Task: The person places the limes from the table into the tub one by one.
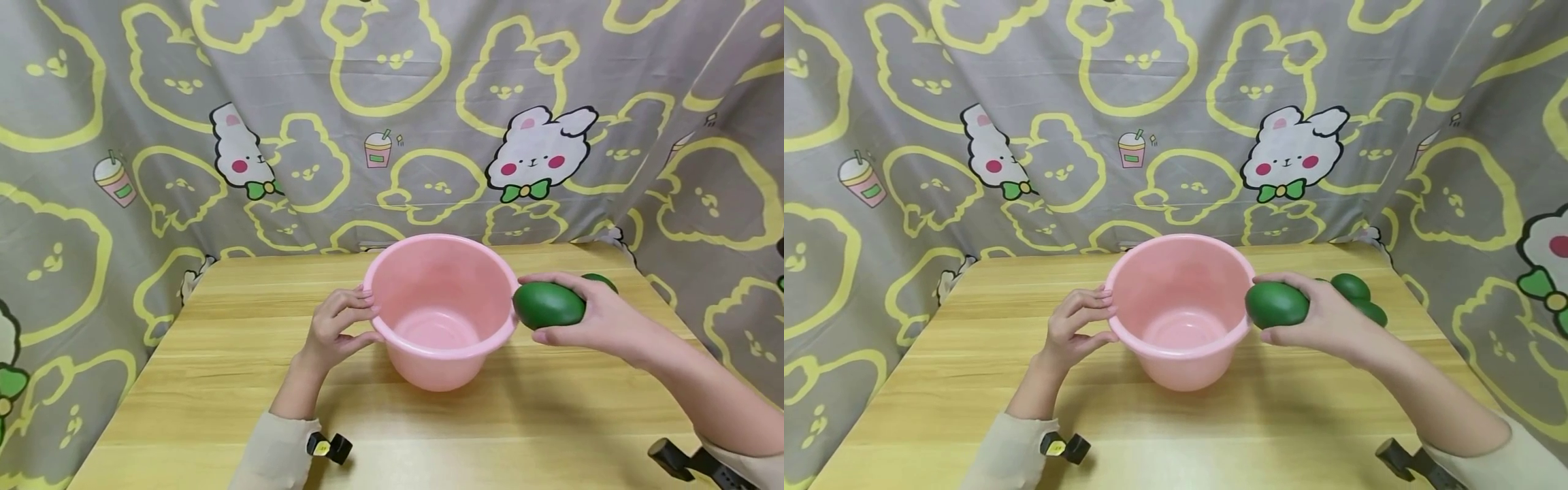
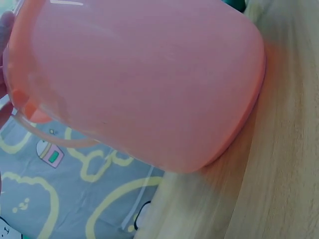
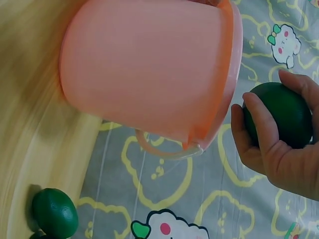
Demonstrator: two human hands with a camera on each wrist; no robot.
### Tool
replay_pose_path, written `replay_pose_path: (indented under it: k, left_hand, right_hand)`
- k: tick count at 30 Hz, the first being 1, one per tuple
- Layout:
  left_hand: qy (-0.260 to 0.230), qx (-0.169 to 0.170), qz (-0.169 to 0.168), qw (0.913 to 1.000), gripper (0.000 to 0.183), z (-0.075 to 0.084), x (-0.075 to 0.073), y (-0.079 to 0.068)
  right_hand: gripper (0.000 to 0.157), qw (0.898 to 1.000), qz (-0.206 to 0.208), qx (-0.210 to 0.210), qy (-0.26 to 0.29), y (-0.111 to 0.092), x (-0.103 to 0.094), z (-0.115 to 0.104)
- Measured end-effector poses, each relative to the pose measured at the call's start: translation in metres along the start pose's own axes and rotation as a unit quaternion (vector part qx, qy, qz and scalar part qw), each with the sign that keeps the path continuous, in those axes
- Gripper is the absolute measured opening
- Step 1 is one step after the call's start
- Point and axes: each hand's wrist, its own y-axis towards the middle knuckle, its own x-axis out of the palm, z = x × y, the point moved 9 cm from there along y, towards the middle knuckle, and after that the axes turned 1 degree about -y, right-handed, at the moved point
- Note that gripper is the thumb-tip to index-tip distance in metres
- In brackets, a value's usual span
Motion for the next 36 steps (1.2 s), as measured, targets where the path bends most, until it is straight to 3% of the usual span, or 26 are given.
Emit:
replay_pose_path:
  k: [17, 36]
  left_hand:
    - [-0.014, -0.008, -0.003, 0.9999, 0.041, 0.000, 0.001, 0.002]
    - [-0.019, -0.019, 0.011, 0.9996, 0.039, 0.000, 0.000, -0.003]
  right_hand:
    - [0.067, 0.999, -0.039, 0.020, 0.029, 0.016, 0.007, -0.016]
    - [0.068, 0.994, -0.080, 0.033, 0.072, 0.043, 0.028, -0.024]
